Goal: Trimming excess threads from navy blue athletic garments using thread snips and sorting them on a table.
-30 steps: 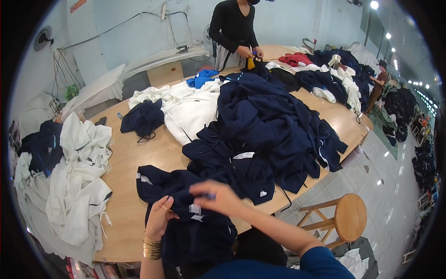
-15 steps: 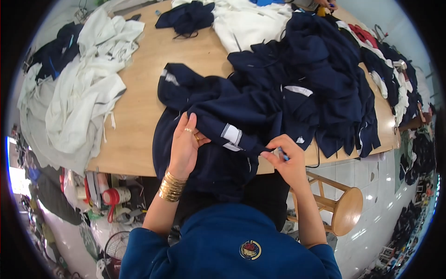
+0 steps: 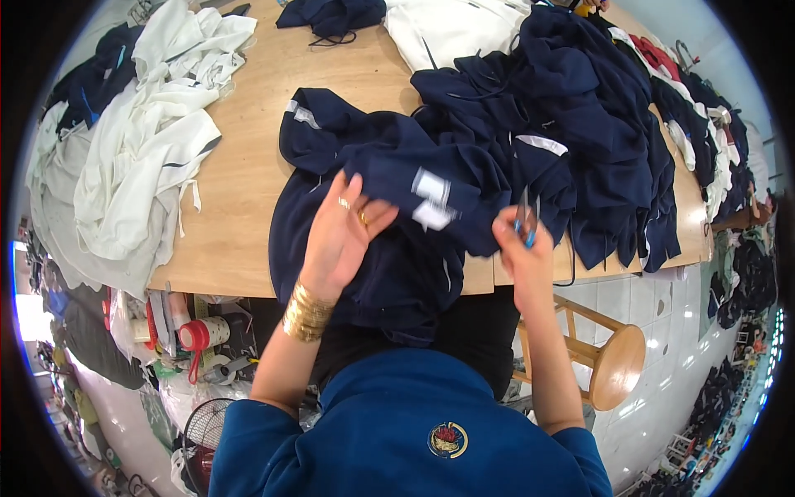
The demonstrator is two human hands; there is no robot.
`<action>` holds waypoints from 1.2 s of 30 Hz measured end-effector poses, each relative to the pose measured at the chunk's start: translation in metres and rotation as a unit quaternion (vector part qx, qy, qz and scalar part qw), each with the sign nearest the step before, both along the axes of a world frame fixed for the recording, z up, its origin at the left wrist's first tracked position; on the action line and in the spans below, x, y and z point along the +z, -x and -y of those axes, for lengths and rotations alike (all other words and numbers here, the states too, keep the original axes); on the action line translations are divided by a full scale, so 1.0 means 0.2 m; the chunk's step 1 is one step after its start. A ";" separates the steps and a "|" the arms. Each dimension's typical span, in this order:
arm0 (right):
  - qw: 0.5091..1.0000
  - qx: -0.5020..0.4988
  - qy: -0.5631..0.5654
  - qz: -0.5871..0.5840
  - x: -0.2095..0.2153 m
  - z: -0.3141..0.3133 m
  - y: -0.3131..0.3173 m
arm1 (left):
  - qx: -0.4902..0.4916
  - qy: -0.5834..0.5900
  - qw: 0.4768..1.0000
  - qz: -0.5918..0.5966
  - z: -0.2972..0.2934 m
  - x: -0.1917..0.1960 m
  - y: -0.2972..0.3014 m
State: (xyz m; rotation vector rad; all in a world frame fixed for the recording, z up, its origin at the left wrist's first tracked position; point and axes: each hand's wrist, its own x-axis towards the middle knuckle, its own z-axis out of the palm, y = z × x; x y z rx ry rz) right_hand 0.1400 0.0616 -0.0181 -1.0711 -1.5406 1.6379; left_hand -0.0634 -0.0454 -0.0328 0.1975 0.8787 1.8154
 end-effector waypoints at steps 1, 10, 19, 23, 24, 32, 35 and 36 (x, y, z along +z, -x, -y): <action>0.999 -0.031 -0.040 -0.007 0.03 -0.04 0.04 | 0.016 -0.004 1.000 -0.016 -0.04 0.01 0.03; 0.955 -0.047 -0.272 0.111 -0.07 -0.15 0.01 | -0.094 0.091 0.918 -0.374 -0.07 -0.09 0.17; 0.973 0.011 -0.180 0.141 -0.20 0.02 0.10 | 0.019 0.073 0.608 -0.790 -0.07 -0.11 -0.12; 0.979 0.009 -0.168 0.117 -0.16 0.02 0.14 | 0.000 0.085 0.593 -0.801 -0.16 -0.20 -0.11; 0.982 0.008 -0.153 0.111 -0.15 0.02 0.14 | 0.011 0.064 0.579 -0.813 -0.17 -0.23 -0.10; 0.968 0.001 -0.201 0.150 -0.25 0.02 0.08 | -0.028 0.064 0.776 -0.627 -0.18 -0.20 -0.04; 0.969 -0.003 -0.198 0.146 -0.26 0.02 0.06 | 0.048 0.075 0.869 -0.487 -0.10 -0.17 0.07; 0.973 -0.009 -0.175 0.147 -0.26 0.02 0.04 | 0.058 0.082 0.878 -0.468 -0.07 -0.15 0.12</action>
